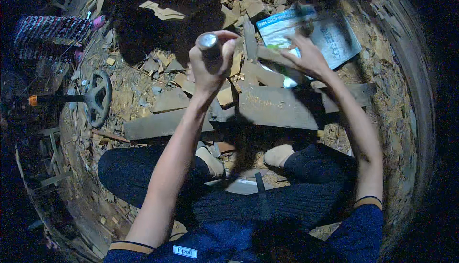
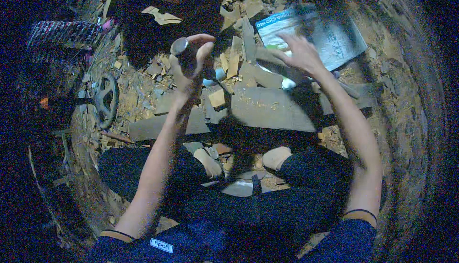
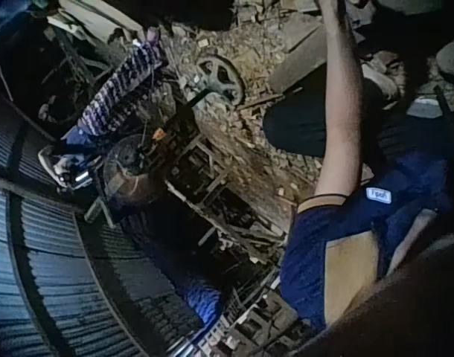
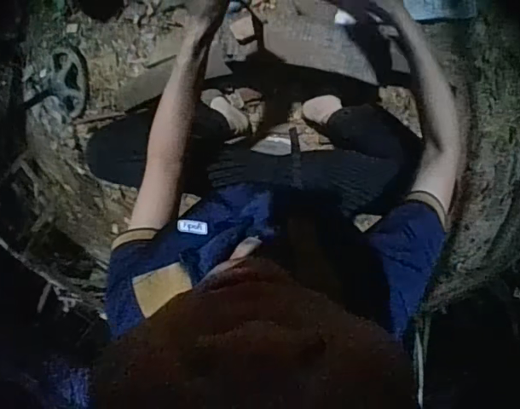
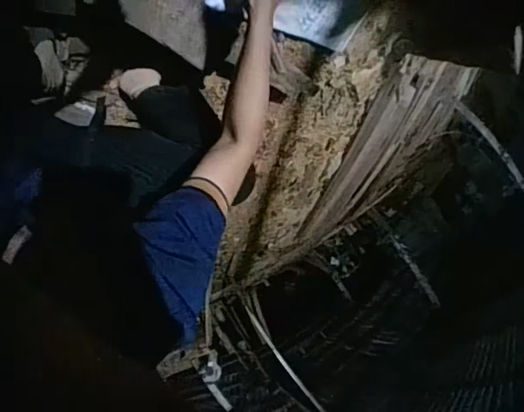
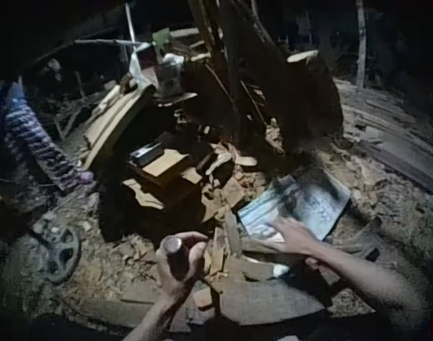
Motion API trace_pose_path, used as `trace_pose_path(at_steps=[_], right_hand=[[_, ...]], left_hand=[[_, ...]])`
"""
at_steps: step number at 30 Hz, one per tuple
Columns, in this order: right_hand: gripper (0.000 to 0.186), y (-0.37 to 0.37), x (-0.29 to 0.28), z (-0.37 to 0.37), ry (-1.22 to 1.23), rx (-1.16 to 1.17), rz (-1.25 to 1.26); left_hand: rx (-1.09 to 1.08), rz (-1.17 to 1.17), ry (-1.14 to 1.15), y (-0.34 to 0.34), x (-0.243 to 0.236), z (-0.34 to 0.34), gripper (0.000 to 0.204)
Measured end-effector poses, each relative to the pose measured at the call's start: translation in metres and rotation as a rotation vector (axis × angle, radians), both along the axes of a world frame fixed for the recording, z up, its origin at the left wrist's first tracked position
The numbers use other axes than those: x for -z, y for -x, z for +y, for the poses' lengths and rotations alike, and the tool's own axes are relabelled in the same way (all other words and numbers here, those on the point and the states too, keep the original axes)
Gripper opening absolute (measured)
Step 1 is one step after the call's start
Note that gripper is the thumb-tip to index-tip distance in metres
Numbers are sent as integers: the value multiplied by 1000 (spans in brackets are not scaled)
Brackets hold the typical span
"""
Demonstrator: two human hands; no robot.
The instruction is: The person is using a chisel and a hammer to carve or shape a piece of wood while sitting on the floor.
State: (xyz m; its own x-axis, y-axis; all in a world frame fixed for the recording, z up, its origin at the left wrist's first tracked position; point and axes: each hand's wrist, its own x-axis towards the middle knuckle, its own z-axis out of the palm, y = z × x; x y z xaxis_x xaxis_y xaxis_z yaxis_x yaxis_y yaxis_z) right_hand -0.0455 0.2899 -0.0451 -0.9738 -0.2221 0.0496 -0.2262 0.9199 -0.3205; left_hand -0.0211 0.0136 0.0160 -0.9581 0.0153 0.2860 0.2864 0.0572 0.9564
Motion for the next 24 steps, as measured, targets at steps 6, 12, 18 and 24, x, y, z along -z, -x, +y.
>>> trace_pose_path(at_steps=[6, 12, 18, 24], right_hand=[[51, -14, -112, -149, 734, -602, 261], [24, -9, -97, -155, 971, -454, 87], [22, -17, -78, -160, 1277, -435, -205], [27, -8, -68, -126, 1123, -84, 63]], left_hand=[[-52, 345, 149, 9, 47, -3, 28], [334, -42, 593, -8, 55, -39, 50], [275, 24, 924, -43, 113, -59, 62], [507, -538, -11, -44, 97, -72, 55]])
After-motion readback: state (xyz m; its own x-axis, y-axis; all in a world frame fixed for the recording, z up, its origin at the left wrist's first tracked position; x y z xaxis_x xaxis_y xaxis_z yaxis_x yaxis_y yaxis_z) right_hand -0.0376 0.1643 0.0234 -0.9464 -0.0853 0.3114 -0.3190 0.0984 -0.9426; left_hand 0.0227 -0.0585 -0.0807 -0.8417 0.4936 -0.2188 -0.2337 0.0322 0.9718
